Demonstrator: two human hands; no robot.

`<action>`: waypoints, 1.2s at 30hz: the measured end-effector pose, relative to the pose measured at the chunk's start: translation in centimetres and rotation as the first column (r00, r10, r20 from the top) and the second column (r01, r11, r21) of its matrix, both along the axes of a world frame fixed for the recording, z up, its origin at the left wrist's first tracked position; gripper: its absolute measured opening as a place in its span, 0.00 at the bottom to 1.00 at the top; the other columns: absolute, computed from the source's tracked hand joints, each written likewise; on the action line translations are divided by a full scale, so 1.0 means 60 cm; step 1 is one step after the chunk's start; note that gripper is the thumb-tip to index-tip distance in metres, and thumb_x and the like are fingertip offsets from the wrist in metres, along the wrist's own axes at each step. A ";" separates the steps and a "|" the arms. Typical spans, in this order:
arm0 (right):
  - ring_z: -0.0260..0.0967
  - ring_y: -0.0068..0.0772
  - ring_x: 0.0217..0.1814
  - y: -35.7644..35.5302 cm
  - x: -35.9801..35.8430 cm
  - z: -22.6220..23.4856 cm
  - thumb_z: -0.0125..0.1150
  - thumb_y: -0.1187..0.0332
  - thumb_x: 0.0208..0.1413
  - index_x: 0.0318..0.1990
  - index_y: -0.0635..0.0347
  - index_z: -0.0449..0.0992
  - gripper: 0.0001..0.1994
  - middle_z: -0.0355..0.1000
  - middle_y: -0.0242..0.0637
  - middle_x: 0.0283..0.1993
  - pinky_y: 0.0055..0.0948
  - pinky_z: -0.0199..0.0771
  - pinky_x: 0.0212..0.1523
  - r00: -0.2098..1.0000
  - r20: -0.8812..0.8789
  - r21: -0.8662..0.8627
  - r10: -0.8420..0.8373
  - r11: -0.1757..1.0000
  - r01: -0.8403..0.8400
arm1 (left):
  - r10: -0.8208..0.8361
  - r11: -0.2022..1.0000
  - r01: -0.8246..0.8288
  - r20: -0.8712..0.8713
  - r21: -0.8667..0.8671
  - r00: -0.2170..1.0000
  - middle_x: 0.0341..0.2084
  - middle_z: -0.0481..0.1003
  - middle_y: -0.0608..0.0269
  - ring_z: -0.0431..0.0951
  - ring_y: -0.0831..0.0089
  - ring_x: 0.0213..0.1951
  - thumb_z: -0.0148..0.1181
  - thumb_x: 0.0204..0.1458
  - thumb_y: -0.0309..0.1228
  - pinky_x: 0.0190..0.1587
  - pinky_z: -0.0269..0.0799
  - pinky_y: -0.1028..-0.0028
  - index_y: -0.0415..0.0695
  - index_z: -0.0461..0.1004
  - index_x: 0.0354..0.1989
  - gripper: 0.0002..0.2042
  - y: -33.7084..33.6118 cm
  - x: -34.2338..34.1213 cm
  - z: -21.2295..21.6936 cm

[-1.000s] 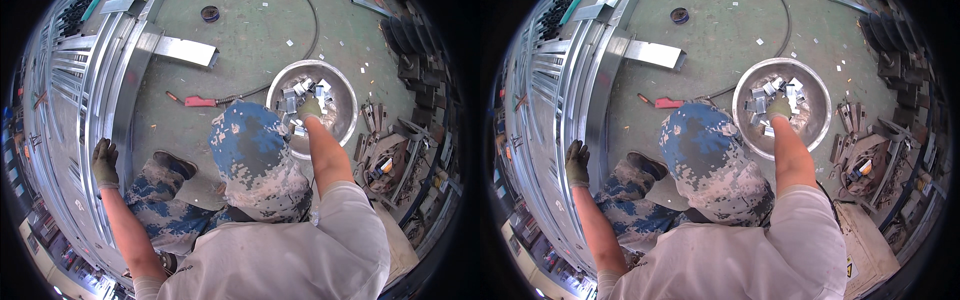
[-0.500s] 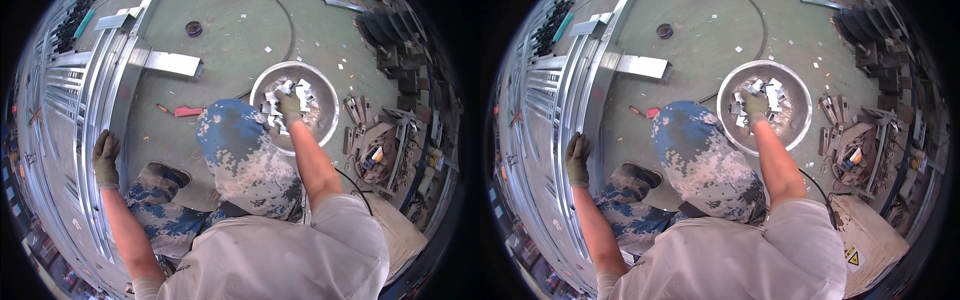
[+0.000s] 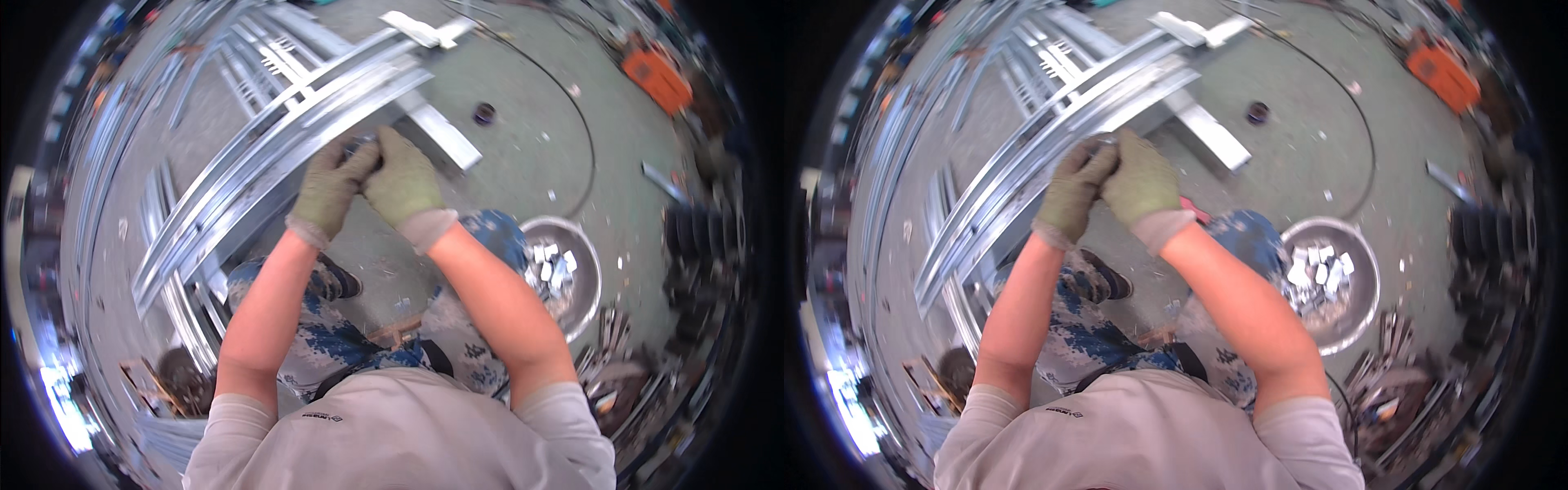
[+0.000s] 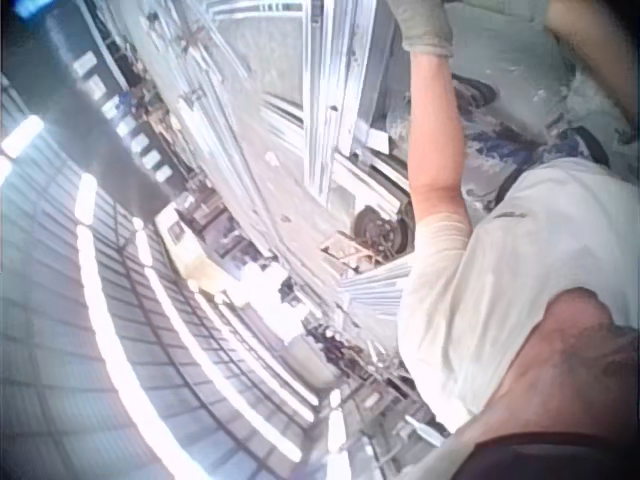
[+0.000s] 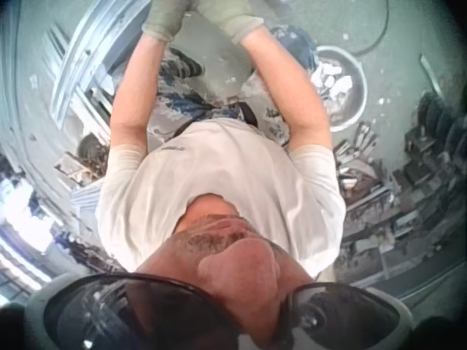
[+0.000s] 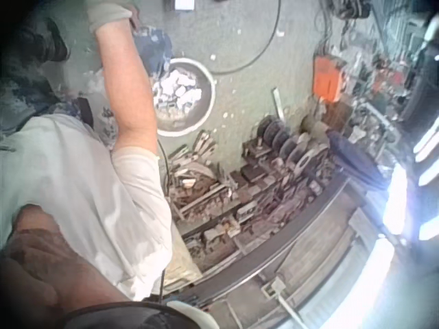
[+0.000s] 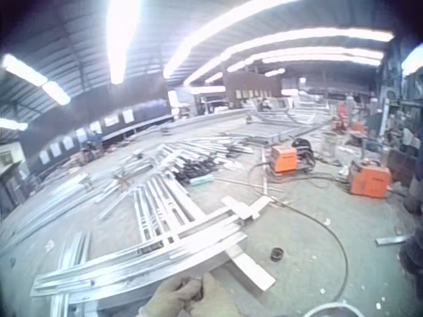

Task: The person kneels on the workshop floor and uses a welding torch to join small metal brackets to a larger metal frame. They repeatedly pick up brackets, position them, and weld them in place.

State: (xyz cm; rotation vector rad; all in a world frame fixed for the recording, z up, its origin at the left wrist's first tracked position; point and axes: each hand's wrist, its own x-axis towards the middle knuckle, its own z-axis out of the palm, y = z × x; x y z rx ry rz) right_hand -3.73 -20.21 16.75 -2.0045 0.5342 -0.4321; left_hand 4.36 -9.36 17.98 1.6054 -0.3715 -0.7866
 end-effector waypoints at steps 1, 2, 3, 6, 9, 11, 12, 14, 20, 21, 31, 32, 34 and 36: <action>0.77 0.61 0.50 0.015 0.008 -0.011 0.70 0.61 0.52 0.51 0.65 0.76 0.22 0.79 0.56 0.45 0.51 0.76 0.52 0.999 0.029 -0.006 0.039 0.999 -0.039 | 0.036 0.999 -0.036 -0.003 0.034 0.999 0.46 0.80 0.66 0.79 0.79 0.46 0.63 0.66 0.41 0.47 0.77 0.78 0.40 0.75 0.61 0.21 0.016 0.013 -0.006; 0.77 0.60 0.50 0.025 0.020 -0.018 0.71 0.60 0.52 0.50 0.66 0.75 0.22 0.79 0.56 0.44 0.51 0.75 0.52 0.995 0.060 -0.011 0.075 0.997 -0.074 | 0.052 0.998 -0.051 -0.047 0.020 0.998 0.45 0.80 0.66 0.79 0.79 0.44 0.63 0.66 0.41 0.45 0.78 0.77 0.41 0.75 0.60 0.21 0.036 0.030 -0.014; 0.77 0.54 0.47 0.028 0.029 -0.025 0.71 0.61 0.53 0.51 0.66 0.76 0.23 0.79 0.53 0.43 0.48 0.76 0.50 0.986 0.073 0.106 0.148 0.982 -0.155 | 0.058 0.998 -0.058 -0.098 0.002 0.994 0.45 0.80 0.66 0.79 0.79 0.43 0.63 0.66 0.42 0.44 0.79 0.77 0.41 0.75 0.60 0.21 0.053 0.045 -0.020; 0.77 0.37 0.41 0.023 0.054 -0.040 0.71 0.64 0.57 0.56 0.66 0.77 0.22 0.79 0.42 0.42 0.37 0.76 0.43 0.953 0.071 0.370 0.293 0.880 -0.298 | 0.051 0.998 -0.046 -0.186 0.031 0.981 0.42 0.79 0.65 0.77 0.78 0.37 0.64 0.65 0.41 0.40 0.79 0.76 0.41 0.79 0.55 0.18 0.093 0.073 -0.021; 0.74 0.23 0.37 0.027 0.100 -0.039 0.68 0.66 0.64 0.59 0.63 0.78 0.18 0.80 0.32 0.42 0.26 0.75 0.36 0.940 -0.043 0.494 0.337 0.825 -0.274 | 0.130 0.988 -0.147 -0.307 -0.035 0.943 0.41 0.79 0.68 0.77 0.79 0.37 0.64 0.64 0.43 0.38 0.79 0.75 0.44 0.79 0.54 0.18 0.112 0.104 -0.035; 0.74 0.21 0.36 0.036 0.139 -0.027 0.64 0.67 0.68 0.57 0.63 0.79 0.14 0.80 0.32 0.42 0.23 0.74 0.33 0.923 -0.117 0.563 0.366 0.790 -0.242 | 0.208 0.972 -0.231 -0.304 -0.042 0.930 0.38 0.78 0.70 0.77 0.79 0.36 0.64 0.64 0.45 0.37 0.79 0.75 0.45 0.80 0.53 0.18 0.124 0.133 -0.052; 0.74 0.21 0.36 0.038 0.162 -0.038 0.64 0.67 0.68 0.57 0.63 0.79 0.14 0.80 0.32 0.41 0.24 0.74 0.31 0.919 -0.114 0.529 0.379 0.806 -0.267 | 0.243 0.963 -0.264 -0.275 -0.044 0.930 0.37 0.78 0.70 0.78 0.78 0.36 0.64 0.64 0.46 0.37 0.79 0.75 0.45 0.79 0.53 0.18 0.127 0.146 -0.061; 0.72 0.20 0.28 0.049 0.217 -0.044 0.67 0.67 0.65 0.53 0.65 0.81 0.13 0.78 0.30 0.34 0.22 0.69 0.26 0.938 -0.066 0.598 0.339 0.767 -0.235 | 0.388 0.913 -0.407 -0.237 -0.036 0.891 0.35 0.79 0.70 0.78 0.78 0.33 0.64 0.64 0.45 0.35 0.77 0.75 0.46 0.80 0.51 0.16 0.135 0.173 -0.052; 0.76 0.26 0.26 0.063 0.452 -0.079 0.70 0.64 0.62 0.59 0.72 0.77 0.23 0.81 0.39 0.37 0.26 0.71 0.25 0.913 -0.217 0.207 0.346 0.930 -0.303 | 0.768 0.522 -0.808 -0.262 -0.274 0.585 0.37 0.81 0.67 0.82 0.76 0.35 0.68 0.63 0.41 0.34 0.80 0.75 0.45 0.78 0.49 0.14 0.196 0.268 -0.030; 0.76 0.27 0.26 0.053 0.488 -0.104 0.70 0.64 0.62 0.60 0.72 0.76 0.25 0.82 0.41 0.38 0.28 0.72 0.25 0.916 -0.234 0.131 0.327 0.944 -0.303 | 0.784 0.473 -0.840 -0.309 -0.265 0.539 0.37 0.81 0.66 0.82 0.76 0.35 0.68 0.63 0.41 0.34 0.81 0.75 0.45 0.77 0.49 0.15 0.201 0.277 -0.023; 0.84 0.44 0.42 0.078 0.609 -0.144 0.68 0.53 0.59 0.45 0.64 0.84 0.21 0.84 0.50 0.40 0.40 0.82 0.48 0.738 -0.652 -0.384 0.175 0.763 -0.520 | 0.748 0.459 -0.839 -0.382 -0.292 0.542 0.38 0.80 0.67 0.80 0.77 0.34 0.67 0.63 0.39 0.38 0.79 0.73 0.43 0.75 0.53 0.16 0.211 0.319 -0.011; 0.84 0.46 0.48 0.077 0.614 -0.145 0.67 0.53 0.59 0.45 0.64 0.84 0.20 0.84 0.51 0.42 0.41 0.82 0.51 0.740 -0.653 -0.440 0.159 0.716 -0.542 | 0.742 0.463 -0.834 -0.385 -0.299 0.549 0.38 0.80 0.67 0.80 0.78 0.34 0.66 0.63 0.38 0.38 0.79 0.74 0.43 0.75 0.53 0.16 0.210 0.323 -0.014; 0.85 0.46 0.41 0.054 0.627 -0.158 0.67 0.55 0.59 0.43 0.65 0.84 0.19 0.84 0.49 0.37 0.40 0.83 0.47 0.737 -0.664 -0.469 0.127 0.696 -0.543 | 0.713 0.497 -0.809 -0.384 -0.313 0.587 0.39 0.80 0.66 0.81 0.78 0.34 0.67 0.63 0.38 0.37 0.79 0.75 0.42 0.75 0.53 0.16 0.205 0.330 -0.016; 0.85 0.44 0.36 0.050 0.641 -0.162 0.67 0.56 0.60 0.43 0.66 0.84 0.18 0.84 0.48 0.34 0.39 0.84 0.42 0.686 -0.712 -0.419 0.147 0.696 -0.584 | 0.713 0.485 -0.810 -0.387 -0.329 0.584 0.39 0.80 0.66 0.81 0.78 0.34 0.67 0.63 0.38 0.37 0.80 0.75 0.42 0.75 0.52 0.16 0.203 0.334 -0.011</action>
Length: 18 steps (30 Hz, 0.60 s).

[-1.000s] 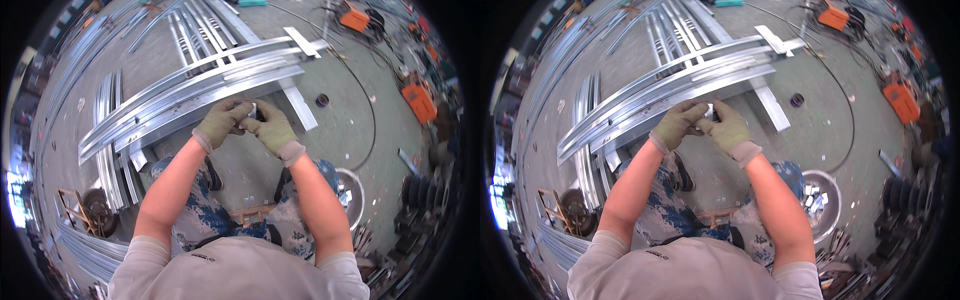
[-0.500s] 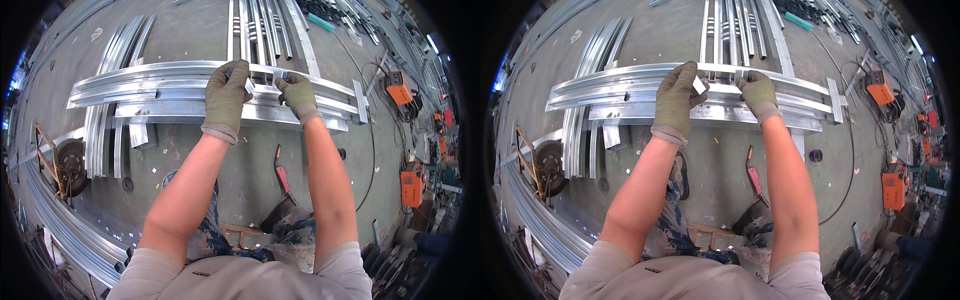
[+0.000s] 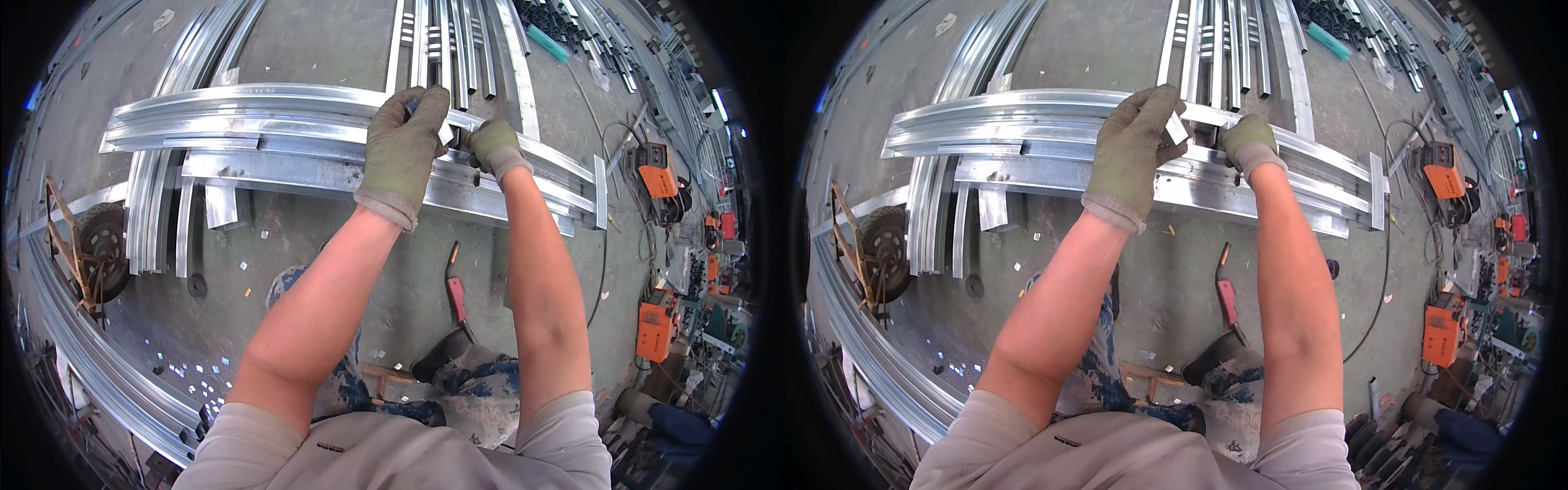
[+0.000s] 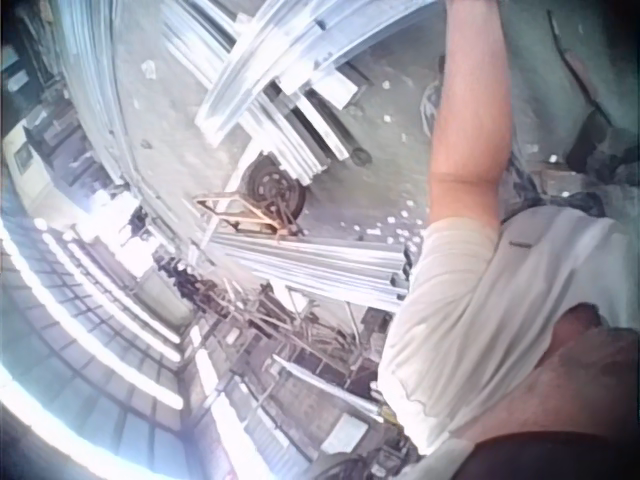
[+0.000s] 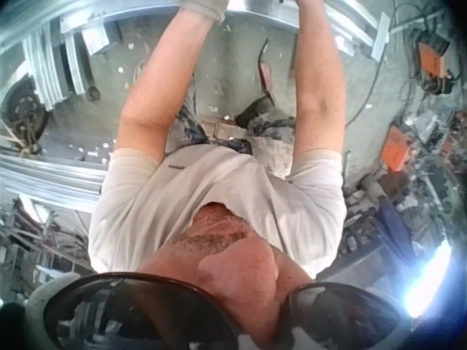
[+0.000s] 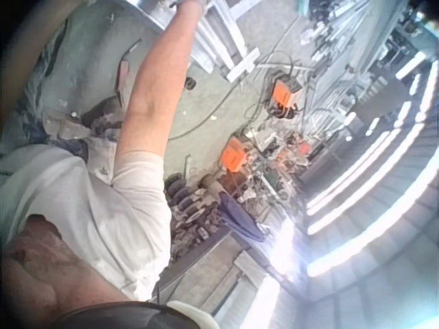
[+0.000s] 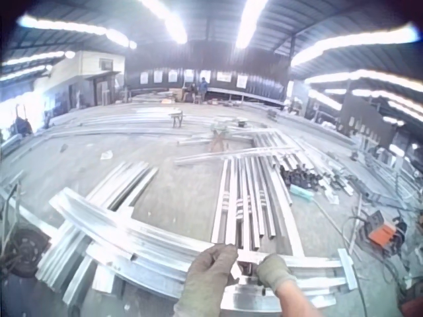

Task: The person kneels on the workshop floor and uses a welding torch to join small metal brackets to a larger metal frame. They repeatedly pick up brackets, position them, and weld them in place.

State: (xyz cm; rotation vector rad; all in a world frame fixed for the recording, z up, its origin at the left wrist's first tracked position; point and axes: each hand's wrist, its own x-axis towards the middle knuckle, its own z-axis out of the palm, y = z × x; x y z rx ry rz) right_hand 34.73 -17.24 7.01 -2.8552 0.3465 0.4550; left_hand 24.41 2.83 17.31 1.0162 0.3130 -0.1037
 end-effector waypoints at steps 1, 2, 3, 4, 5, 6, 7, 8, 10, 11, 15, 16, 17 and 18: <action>0.85 0.43 0.33 0.009 0.005 0.011 0.67 0.57 0.60 0.43 0.66 0.83 0.18 0.84 0.47 0.33 0.39 0.84 0.40 0.997 -0.070 0.038 0.014 0.999 -0.011 | 0.011 1.000 -0.011 0.001 -0.004 1.000 0.39 0.80 0.66 0.81 0.78 0.34 0.67 0.63 0.37 0.37 0.80 0.76 0.42 0.75 0.52 0.16 0.001 0.000 -0.001; 0.85 0.42 0.31 0.018 0.005 0.020 0.67 0.57 0.61 0.43 0.67 0.83 0.18 0.84 0.47 0.33 0.39 0.84 0.38 0.990 -0.140 0.075 0.029 0.997 -0.018 | 0.009 1.000 -0.009 0.009 -0.016 1.000 0.39 0.80 0.65 0.81 0.77 0.35 0.67 0.63 0.37 0.37 0.82 0.76 0.40 0.75 0.51 0.16 0.003 0.004 -0.006; 0.84 0.40 0.30 0.023 0.002 0.024 0.66 0.57 0.62 0.43 0.67 0.83 0.17 0.84 0.47 0.32 0.38 0.83 0.36 0.984 -0.179 0.132 -0.012 0.991 0.036 | 0.006 1.000 -0.006 0.010 -0.019 1.000 0.39 0.80 0.64 0.81 0.77 0.35 0.67 0.63 0.37 0.37 0.82 0.76 0.40 0.75 0.51 0.16 0.002 0.008 -0.008; 0.84 0.39 0.29 0.029 -0.003 0.026 0.65 0.58 0.63 0.43 0.67 0.82 0.17 0.84 0.47 0.32 0.38 0.83 0.34 0.974 -0.220 0.185 -0.051 0.978 0.092 | 0.003 1.000 -0.002 0.011 -0.021 1.000 0.39 0.80 0.64 0.81 0.77 0.35 0.67 0.63 0.37 0.37 0.82 0.76 0.40 0.75 0.51 0.16 0.002 0.011 -0.011; 0.84 0.38 0.28 0.035 -0.009 0.028 0.65 0.58 0.64 0.43 0.67 0.82 0.17 0.84 0.47 0.32 0.38 0.82 0.32 0.961 -0.262 0.235 -0.087 0.960 0.150 | 0.000 1.000 0.001 0.012 -0.024 1.000 0.40 0.80 0.64 0.81 0.77 0.35 0.67 0.63 0.37 0.37 0.82 0.76 0.40 0.76 0.51 0.16 0.002 0.012 -0.013; 0.82 0.36 0.24 0.052 -0.022 0.046 0.59 0.58 0.69 0.44 0.68 0.80 0.18 0.83 0.47 0.29 0.36 0.80 0.27 0.955 -0.272 0.273 -0.118 0.942 0.195 | 0.014 0.999 -0.013 0.009 -0.033 1.000 0.40 0.80 0.64 0.81 0.77 0.35 0.67 0.63 0.37 0.37 0.82 0.76 0.40 0.76 0.51 0.16 0.008 0.014 -0.012; 0.82 0.36 0.24 0.049 -0.032 0.048 0.57 0.58 0.70 0.44 0.68 0.80 0.18 0.83 0.46 0.29 0.36 0.80 0.26 0.952 -0.272 0.359 -0.142 0.903 0.237 | 0.022 0.999 -0.022 0.007 -0.043 1.000 0.40 0.80 0.64 0.81 0.77 0.34 0.67 0.63 0.37 0.37 0.82 0.76 0.40 0.76 0.51 0.16 0.010 0.015 -0.010; 0.82 0.37 0.24 0.042 -0.038 0.049 0.55 0.58 0.71 0.45 0.69 0.80 0.18 0.83 0.46 0.28 0.36 0.79 0.25 0.947 -0.275 0.441 -0.164 0.854 0.276 | 0.033 0.998 -0.033 0.005 -0.051 0.999 0.40 0.80 0.64 0.80 0.77 0.34 0.67 0.63 0.37 0.37 0.82 0.77 0.40 0.76 0.51 0.16 0.013 0.017 -0.010; 0.82 0.37 0.24 0.029 -0.038 0.045 0.50 0.61 0.74 0.48 0.68 0.79 0.17 0.83 0.46 0.28 0.35 0.79 0.24 0.943 -0.294 0.496 -0.159 0.817 0.293 | 0.022 0.998 -0.020 0.030 -0.066 0.999 0.39 0.79 0.65 0.78 0.79 0.32 0.67 0.63 0.37 0.37 0.82 0.76 0.39 0.76 0.52 0.16 0.013 0.019 -0.013; 0.82 0.37 0.24 0.031 -0.035 0.035 0.49 0.62 0.73 0.48 0.67 0.79 0.16 0.83 0.46 0.29 0.35 0.80 0.24 0.952 -0.288 0.438 -0.105 0.869 0.228 | 0.019 0.997 -0.016 0.042 -0.071 0.999 0.39 0.79 0.65 0.77 0.79 0.31 0.67 0.62 0.37 0.37 0.82 0.76 0.39 0.76 0.52 0.16 0.014 0.020 -0.015; 0.82 0.38 0.26 0.014 -0.013 -0.023 0.50 0.64 0.72 0.45 0.66 0.81 0.15 0.83 0.46 0.29 0.39 0.79 0.25 0.930 -0.306 0.152 0.202 0.975 -0.162 | 0.018 0.994 -0.013 0.045 -0.104 0.999 0.38 0.79 0.66 0.72 0.82 0.28 0.68 0.62 0.37 0.37 0.83 0.76 0.39 0.76 0.53 0.17 0.003 0.021 -0.008; 0.81 0.39 0.23 0.018 -0.005 -0.024 0.51 0.60 0.73 0.42 0.67 0.80 0.18 0.82 0.48 0.26 0.40 0.78 0.23 0.932 -0.346 0.188 0.112 0.981 -0.048 | 0.023 0.996 -0.020 0.034 -0.089 0.999 0.38 0.79 0.66 0.71 0.82 0.27 0.68 0.62 0.37 0.37 0.83 0.75 0.39 0.76 0.53 0.18 0.004 0.022 -0.008; 0.80 0.39 0.21 0.025 -0.001 -0.026 0.51 0.55 0.73 0.40 0.68 0.79 0.22 0.80 0.51 0.24 0.41 0.76 0.21 0.921 -0.388 0.218 0.022 0.974 0.069 | 0.028 0.997 -0.026 0.023 -0.075 0.999 0.38 0.78 0.66 0.70 0.83 0.27 0.68 0.61 0.37 0.37 0.83 0.75 0.39 0.76 0.52 0.18 0.005 0.024 -0.009; 0.80 0.39 0.21 0.028 0.002 -0.032 0.51 0.56 0.73 0.39 0.68 0.79 0.21 0.80 0.51 0.24 0.41 0.76 0.21 0.920 -0.387 0.146 0.055 0.989 0.003 | 0.023 0.997 -0.021 0.026 -0.079 0.999 0.37 0.78 0.66 0.70 0.83 0.28 0.69 0.61 0.38 0.38 0.83 0.75 0.39 0.76 0.52 0.18 0.003 0.026 -0.010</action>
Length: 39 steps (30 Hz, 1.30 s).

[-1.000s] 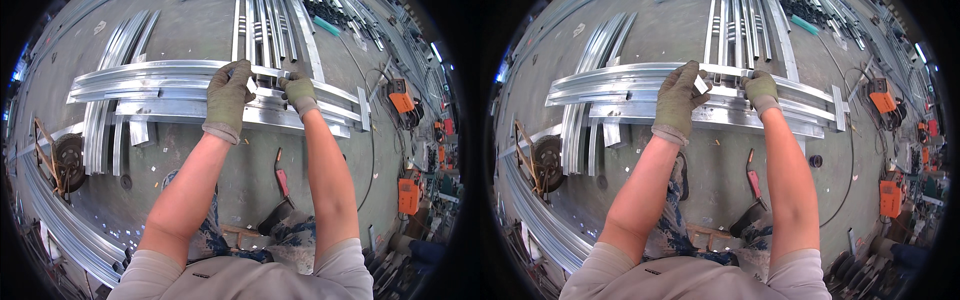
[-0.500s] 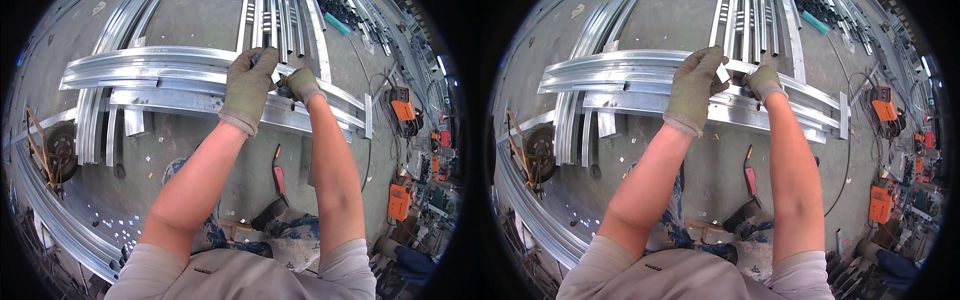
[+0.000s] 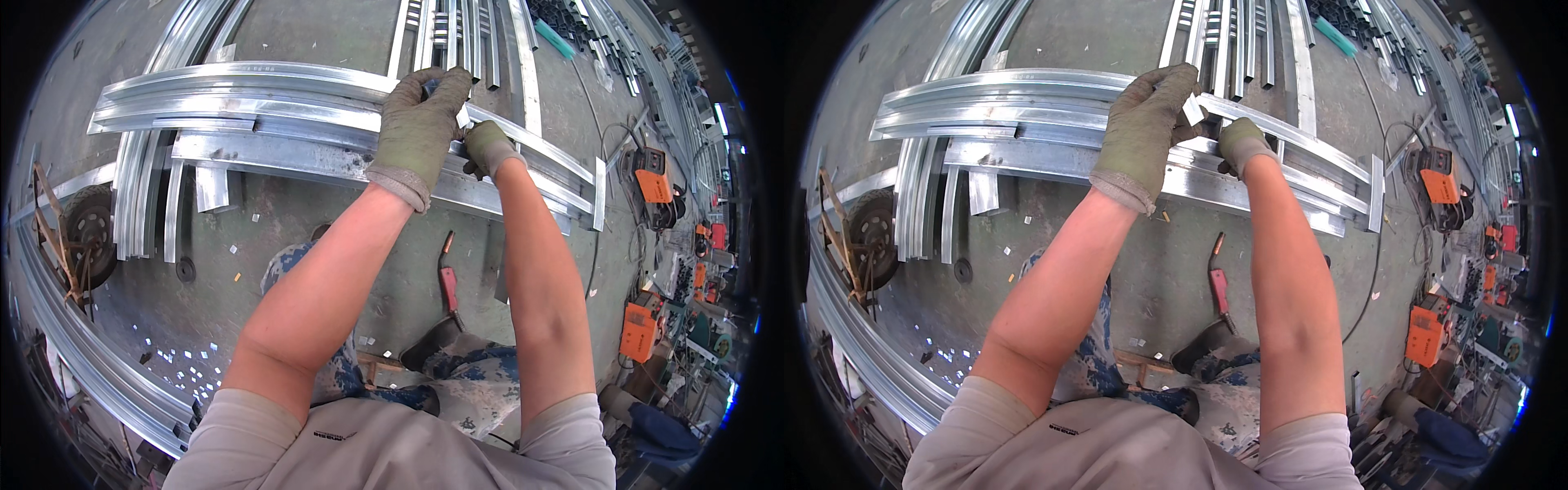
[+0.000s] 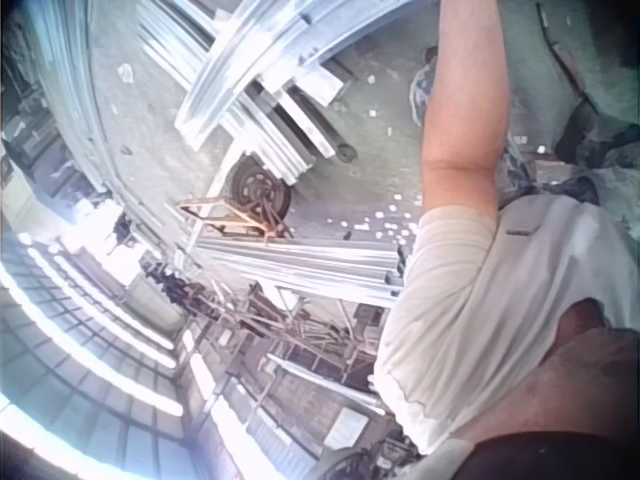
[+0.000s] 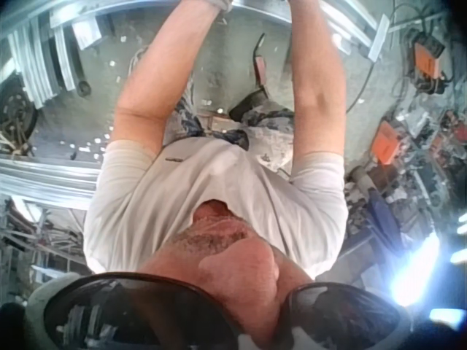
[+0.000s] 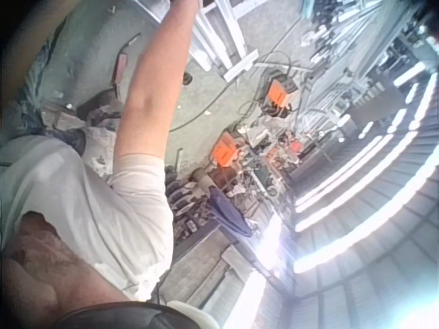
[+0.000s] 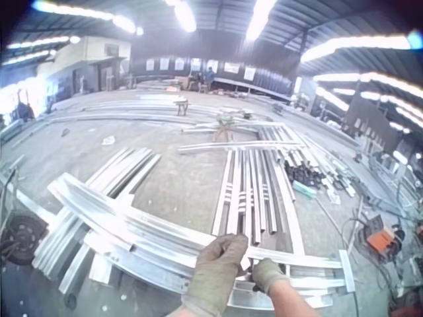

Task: The person kneels on the workshop floor and uses a welding torch to join small metal brackets to a larger metal frame. They repeatedly pick up brackets, position them, and weld them in place.

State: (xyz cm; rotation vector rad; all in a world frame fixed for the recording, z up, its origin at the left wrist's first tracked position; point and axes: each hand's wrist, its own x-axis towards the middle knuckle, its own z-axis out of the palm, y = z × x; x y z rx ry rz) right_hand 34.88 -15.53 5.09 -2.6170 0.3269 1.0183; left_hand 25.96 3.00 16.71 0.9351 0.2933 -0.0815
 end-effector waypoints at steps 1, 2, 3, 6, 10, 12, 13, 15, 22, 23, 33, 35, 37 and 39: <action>0.80 0.39 0.21 0.004 0.004 -0.006 0.51 0.56 0.73 0.38 0.69 0.79 0.21 0.80 0.51 0.25 0.41 0.76 0.21 0.998 0.001 -0.074 0.065 0.995 -0.065 | -0.006 1.000 0.006 0.004 -0.004 1.000 0.37 0.79 0.66 0.70 0.83 0.28 0.69 0.61 0.38 0.38 0.83 0.75 0.39 0.77 0.52 0.18 -0.003 0.002 -0.004; 0.80 0.39 0.21 0.001 0.002 -0.009 0.51 0.57 0.73 0.38 0.69 0.79 0.21 0.80 0.51 0.25 0.40 0.76 0.21 0.997 0.009 -0.105 0.081 0.991 -0.080 | -0.014 1.000 0.014 0.008 -0.009 1.000 0.37 0.79 0.66 0.70 0.83 0.28 0.69 0.61 0.38 0.39 0.83 0.74 0.39 0.77 0.52 0.18 -0.007 0.003 -0.008; 0.80 0.39 0.21 0.000 0.003 -0.013 0.51 0.58 0.73 0.38 0.69 0.79 0.21 0.80 0.51 0.25 0.40 0.76 0.20 0.995 0.020 -0.131 0.099 0.987 -0.096 | -0.022 1.000 0.022 -0.010 -0.011 1.000 0.36 0.79 0.67 0.71 0.83 0.29 0.69 0.61 0.38 0.39 0.83 0.74 0.39 0.77 0.51 0.18 -0.008 0.003 -0.008; 0.81 0.41 0.22 0.038 -0.019 0.034 0.49 0.61 0.74 0.41 0.67 0.79 0.17 0.81 0.51 0.27 0.39 0.76 0.20 0.942 0.062 0.139 -0.329 0.938 0.318 | 0.016 1.000 -0.016 -0.048 -0.003 0.999 0.33 0.78 0.68 0.71 0.82 0.28 0.70 0.60 0.38 0.35 0.78 0.75 0.39 0.78 0.50 0.17 0.000 0.005 -0.014; 0.82 0.39 0.27 -0.022 -0.058 0.049 0.53 0.65 0.70 0.47 0.63 0.78 0.11 0.81 0.43 0.36 0.35 0.76 0.19 0.891 0.215 0.341 -0.400 0.886 0.315 | 0.027 1.000 -0.027 -0.008 0.013 1.000 0.32 0.78 0.69 0.73 0.82 0.30 0.70 0.60 0.38 0.36 0.74 0.77 0.40 0.79 0.49 0.16 -0.016 0.001 -0.025; 0.81 0.34 0.27 0.007 -0.101 0.131 0.55 0.65 0.71 0.52 0.64 0.79 0.13 0.82 0.42 0.36 0.32 0.76 0.22 0.804 0.278 0.574 -0.525 0.762 0.299 | 0.035 0.998 -0.034 -0.011 0.058 0.999 0.34 0.80 0.68 0.74 0.82 0.31 0.70 0.61 0.39 0.39 0.76 0.78 0.41 0.79 0.50 0.16 -0.005 0.001 -0.029; 0.79 0.31 0.29 -0.004 -0.115 0.149 0.58 0.63 0.70 0.55 0.63 0.79 0.14 0.82 0.42 0.39 0.30 0.77 0.25 0.771 0.290 0.718 -0.568 0.661 0.217 | 0.031 0.997 -0.029 -0.024 0.076 0.999 0.35 0.80 0.68 0.74 0.82 0.32 0.70 0.61 0.39 0.39 0.76 0.77 0.40 0.79 0.50 0.16 -0.007 0.000 -0.027; 0.80 0.28 0.42 0.024 -0.149 0.218 0.64 0.62 0.67 0.64 0.63 0.76 0.21 0.81 0.39 0.50 0.25 0.78 0.38 0.829 0.295 0.766 -0.476 0.636 0.092 | 0.028 0.996 -0.024 -0.048 0.086 0.998 0.35 0.80 0.68 0.74 0.82 0.32 0.70 0.61 0.38 0.39 0.75 0.77 0.39 0.79 0.51 0.17 -0.003 0.000 -0.030; 0.79 0.30 0.49 0.077 -0.192 0.175 0.69 0.65 0.64 0.63 0.69 0.75 0.24 0.81 0.45 0.52 0.32 0.80 0.47 0.724 0.472 0.749 -0.503 0.662 -0.029 | -0.159 0.987 0.154 -0.113 -0.050 0.981 0.33 0.78 0.67 0.75 0.77 0.36 0.68 0.62 0.40 0.40 0.73 0.76 0.36 0.79 0.53 0.19 -0.037 -0.008 -0.033; 0.80 0.29 0.46 0.080 -0.186 0.177 0.68 0.65 0.64 0.62 0.70 0.75 0.23 0.81 0.45 0.50 0.31 0.81 0.44 0.732 0.412 0.776 -0.542 0.630 0.031 | -0.130 0.992 0.127 -0.146 -0.030 0.981 0.33 0.78 0.67 0.75 0.77 0.37 0.68 0.62 0.40 0.40 0.73 0.75 0.37 0.79 0.53 0.19 -0.039 -0.007 -0.031; 0.79 0.31 0.24 0.045 -0.070 0.053 0.71 0.61 0.61 0.58 0.67 0.79 0.22 0.83 0.44 0.35 0.31 0.72 0.20 0.724 0.455 0.424 -0.518 0.841 0.335 | 0.179 0.982 -0.184 -0.105 -0.039 0.978 0.39 0.77 0.65 0.74 0.79 0.38 0.69 0.61 0.33 0.43 0.71 0.77 0.32 0.68 0.61 0.25 0.010 0.009 -0.013; 0.82 0.37 0.28 0.028 -0.046 0.011 0.70 0.60 0.59 0.56 0.66 0.81 0.22 0.83 0.47 0.36 0.36 0.78 0.30 0.728 0.575 0.267 -0.373 0.927 0.265 | 0.147 0.987 -0.152 -0.081 -0.052 0.986 0.39 0.77 0.64 0.74 0.79 0.38 0.69 0.61 0.33 0.42 0.72 0.77 0.32 0.69 0.61 0.25 0.006 0.018 -0.029; 0.82 0.46 0.39 0.056 -0.044 0.027 0.67 0.56 0.58 0.51 0.63 0.84 0.21 0.84 0.50 0.41 0.42 0.81 0.44 0.752 0.607 0.118 -0.256 0.965 0.233 | 0.160 0.986 -0.162 -0.080 -0.024 0.984 0.39 0.77 0.64 0.74 0.79 0.38 0.69 0.61 0.32 0.42 0.72 0.77 0.32 0.69 0.60 0.24 0.011 0.020 -0.030; 0.79 0.56 0.54 0.077 -0.049 0.051 0.65 0.50 0.58 0.44 0.60 0.86 0.21 0.82 0.52 0.49 0.47 0.77 0.57 0.780 0.600 0.014 -0.179 0.977 0.214 | 0.161 0.986 -0.164 -0.077 -0.030 0.984 0.39 0.77 0.64 0.74 0.79 0.37 0.69 0.60 0.32 0.41 0.72 0.77 0.33 0.70 0.59 0.23 0.014 0.021 -0.029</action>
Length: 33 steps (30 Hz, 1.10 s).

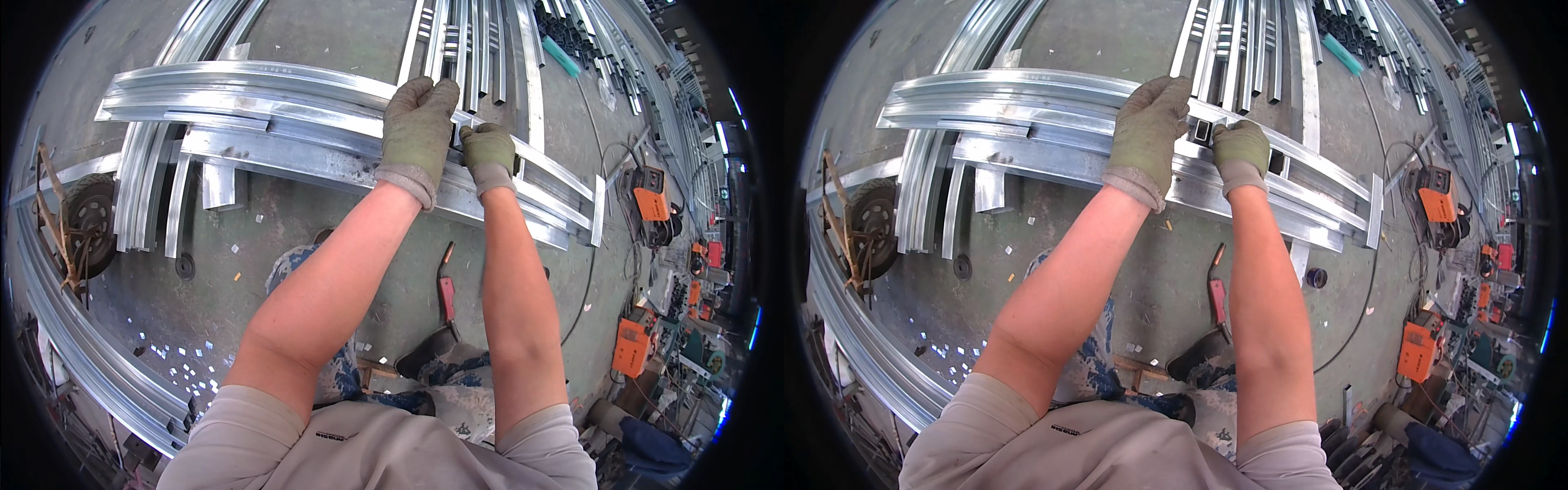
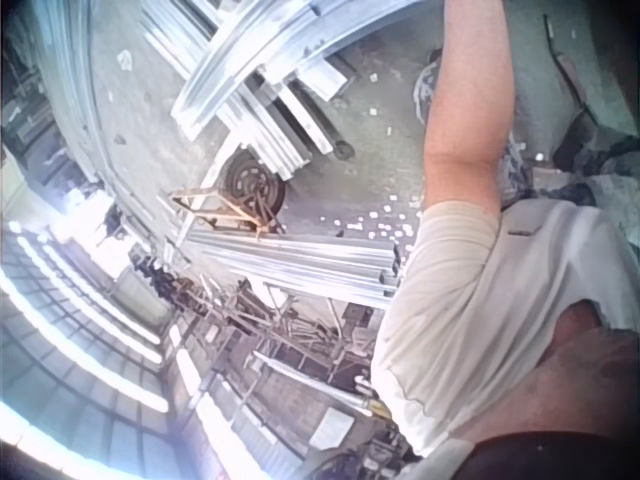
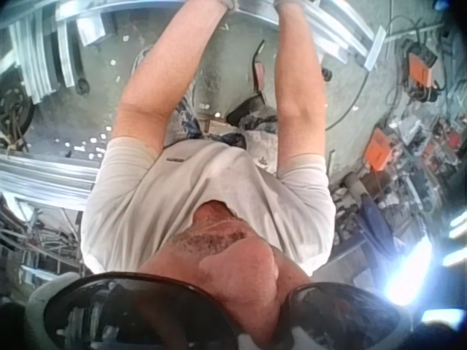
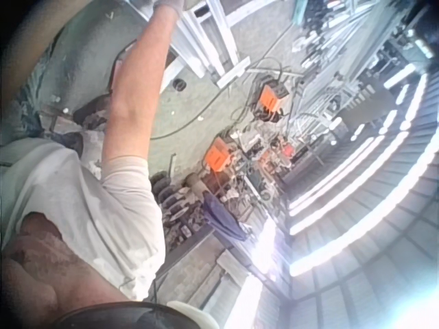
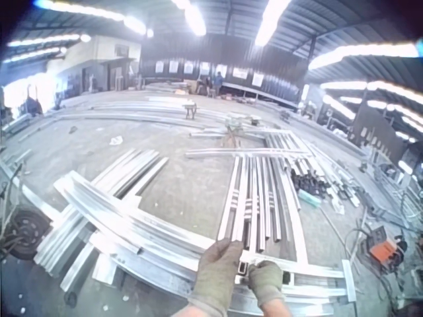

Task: The person kneels on the workshop floor and uses a welding torch to join small metal brackets to a larger metal frame. They repeatedly pick up brackets, position them, and weld them in place.

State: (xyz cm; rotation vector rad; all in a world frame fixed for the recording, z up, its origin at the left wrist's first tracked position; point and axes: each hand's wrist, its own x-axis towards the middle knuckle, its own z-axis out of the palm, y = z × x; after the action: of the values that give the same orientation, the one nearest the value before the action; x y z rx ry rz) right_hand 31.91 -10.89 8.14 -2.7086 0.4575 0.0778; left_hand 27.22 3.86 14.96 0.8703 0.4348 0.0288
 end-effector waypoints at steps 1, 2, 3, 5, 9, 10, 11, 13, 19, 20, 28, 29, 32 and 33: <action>0.78 0.56 0.56 -0.009 0.012 -0.023 0.65 0.49 0.58 0.45 0.59 0.85 0.21 0.82 0.52 0.50 0.47 0.77 0.58 0.997 -0.074 -0.031 0.014 0.999 -0.016 | -0.006 1.000 0.007 0.007 -0.020 1.000 0.39 0.77 0.64 0.74 0.79 0.37 0.69 0.60 0.32 0.40 0.72 0.76 0.33 0.70 0.59 0.23 -0.002 0.000 0.002; 0.78 0.56 0.56 -0.014 0.009 -0.031 0.65 0.49 0.58 0.47 0.59 0.85 0.22 0.82 0.52 0.51 0.47 0.77 0.59 0.998 -0.062 -0.046 0.001 0.999 -0.004 | -0.012 0.999 0.013 0.013 -0.040 1.000 0.39 0.77 0.64 0.74 0.78 0.36 0.69 0.60 0.32 0.39 0.73 0.76 0.33 0.71 0.59 0.22 -0.004 0.000 0.003; 0.78 0.56 0.57 0.000 0.002 -0.034 0.65 0.48 0.58 0.48 0.59 0.84 0.23 0.81 0.52 0.51 0.47 0.77 0.59 0.999 -0.051 -0.055 -0.001 0.998 -0.002 | -0.011 0.999 0.011 0.010 -0.045 1.000 0.39 0.77 0.63 0.75 0.78 0.36 0.69 0.60 0.31 0.38 0.73 0.76 0.33 0.71 0.58 0.22 -0.002 0.001 0.004; 0.77 0.56 0.59 0.020 -0.010 -0.034 0.63 0.48 0.61 0.50 0.60 0.83 0.24 0.81 0.51 0.54 0.48 0.76 0.59 0.998 -0.051 -0.048 -0.023 0.999 0.021 | -0.007 0.998 0.007 0.004 -0.056 1.000 0.39 0.77 0.63 0.75 0.77 0.36 0.69 0.60 0.31 0.37 0.73 0.76 0.33 0.72 0.58 0.21 -0.002 0.002 0.007; 0.81 0.53 0.50 -0.012 -0.006 -0.063 0.58 0.55 0.66 0.50 0.61 0.82 0.19 0.82 0.50 0.48 0.46 0.80 0.52 0.991 -0.130 0.189 0.039 0.982 -0.014 | -0.019 0.996 0.020 0.015 -0.083 1.000 0.39 0.78 0.63 0.76 0.76 0.37 0.69 0.60 0.30 0.36 0.73 0.76 0.35 0.74 0.55 0.19 -0.009 0.002 0.008; 0.82 0.53 0.47 0.008 -0.007 -0.030 0.56 0.57 0.67 0.50 0.61 0.82 0.17 0.83 0.49 0.46 0.45 0.81 0.50 0.972 -0.231 0.271 0.048 0.962 0.017 | -0.011 0.997 0.010 -0.005 -0.080 1.000 0.39 0.78 0.63 0.77 0.76 0.39 0.69 0.59 0.30 0.37 0.73 0.77 0.37 0.76 0.54 0.17 0.001 0.004 0.005; 0.83 0.52 0.43 0.016 -0.012 -0.011 0.55 0.60 0.68 0.50 0.60 0.82 0.16 0.83 0.49 0.44 0.45 0.82 0.48 0.943 -0.328 0.341 0.053 0.938 0.066 | -0.013 0.997 0.011 -0.023 -0.082 1.000 0.39 0.78 0.64 0.77 0.76 0.40 0.70 0.59 0.30 0.38 0.73 0.77 0.39 0.77 0.52 0.15 0.004 0.004 0.004; 0.84 0.50 0.39 0.005 -0.019 -0.017 0.53 0.63 0.68 0.49 0.59 0.82 0.14 0.84 0.48 0.40 0.43 0.83 0.44 0.977 -0.197 0.303 0.081 0.953 -0.018 | -0.008 0.997 0.009 0.012 -0.079 1.000 0.40 0.78 0.63 0.78 0.75 0.42 0.69 0.60 0.30 0.39 0.74 0.76 0.39 0.77 0.52 0.15 0.006 0.006 -0.001; 0.83 0.52 0.46 -0.030 -0.013 -0.086 0.57 0.67 0.64 0.44 0.56 0.82 0.09 0.83 0.50 0.42 0.46 0.81 0.49 0.969 -0.181 0.259 0.170 0.958 -0.120 | -0.048 0.998 0.049 0.014 -0.033 0.999 0.41 0.78 0.62 0.79 0.73 0.43 0.69 0.60 0.31 0.42 0.75 0.75 0.41 0.77 0.53 0.15 -0.011 0.002 0.009; 0.82 0.53 0.48 -0.031 -0.013 -0.091 0.57 0.67 0.63 0.45 0.56 0.82 0.09 0.83 0.51 0.43 0.47 0.80 0.51 0.966 -0.177 0.223 0.187 0.964 -0.146 | -0.068 0.997 0.068 0.012 -0.021 0.998 0.42 0.78 0.62 0.79 0.73 0.43 0.69 0.60 0.31 0.42 0.75 0.75 0.41 0.77 0.53 0.15 -0.013 0.000 0.012; 0.79 0.58 0.52 0.013 -0.139 -0.027 0.58 0.65 0.65 0.58 0.56 0.80 0.16 0.81 0.54 0.49 0.47 0.78 0.52 0.948 0.295 0.327 0.123 0.919 -0.221 | -0.053 0.998 0.054 0.042 -0.035 0.998 0.38 0.77 0.65 0.77 0.74 0.39 0.68 0.61 0.31 0.41 0.74 0.74 0.42 0.76 0.52 0.14 -0.006 -0.019 0.007; 0.80 0.57 0.51 0.005 -0.171 -0.027 0.58 0.64 0.65 0.58 0.57 0.80 0.17 0.81 0.53 0.48 0.45 0.78 0.52 0.971 0.210 0.406 0.115 0.893 -0.194 | -0.039 0.998 0.041 0.049 -0.036 0.998 0.32 0.75 0.69 0.73 0.79 0.33 0.67 0.60 0.30 0.35 0.70 0.76 0.41 0.77 0.49 0.12 -0.008 -0.025 0.016; 0.82 0.52 0.51 -0.008 -0.271 -0.003 0.60 0.61 0.65 0.57 0.60 0.81 0.18 0.83 0.51 0.48 0.40 0.78 0.53 0.981 -0.167 0.610 0.096 0.792 0.026 | -0.017 0.999 0.018 0.023 -0.040 1.000 0.26 0.73 0.71 0.69 0.82 0.26 0.67 0.59 0.28 0.28 0.65 0.80 0.40 0.77 0.46 0.10 -0.008 -0.040 0.034; 0.81 0.52 0.53 -0.026 -0.303 -0.012 0.60 0.60 0.65 0.57 0.60 0.80 0.19 0.82 0.51 0.50 0.40 0.77 0.54 0.976 -0.189 0.599 0.110 0.800 0.026 | -0.028 0.999 0.028 0.020 -0.037 0.999 0.26 0.74 0.71 0.70 0.82 0.26 0.67 0.59 0.28 0.28 0.66 0.80 0.40 0.77 0.47 0.10 -0.010 -0.047 0.036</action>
State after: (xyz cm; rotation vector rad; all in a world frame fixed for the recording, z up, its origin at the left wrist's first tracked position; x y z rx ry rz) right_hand 13.76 -12.46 7.43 -2.0828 0.3545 0.4560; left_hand 24.41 3.28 17.12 0.8384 0.4035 0.0035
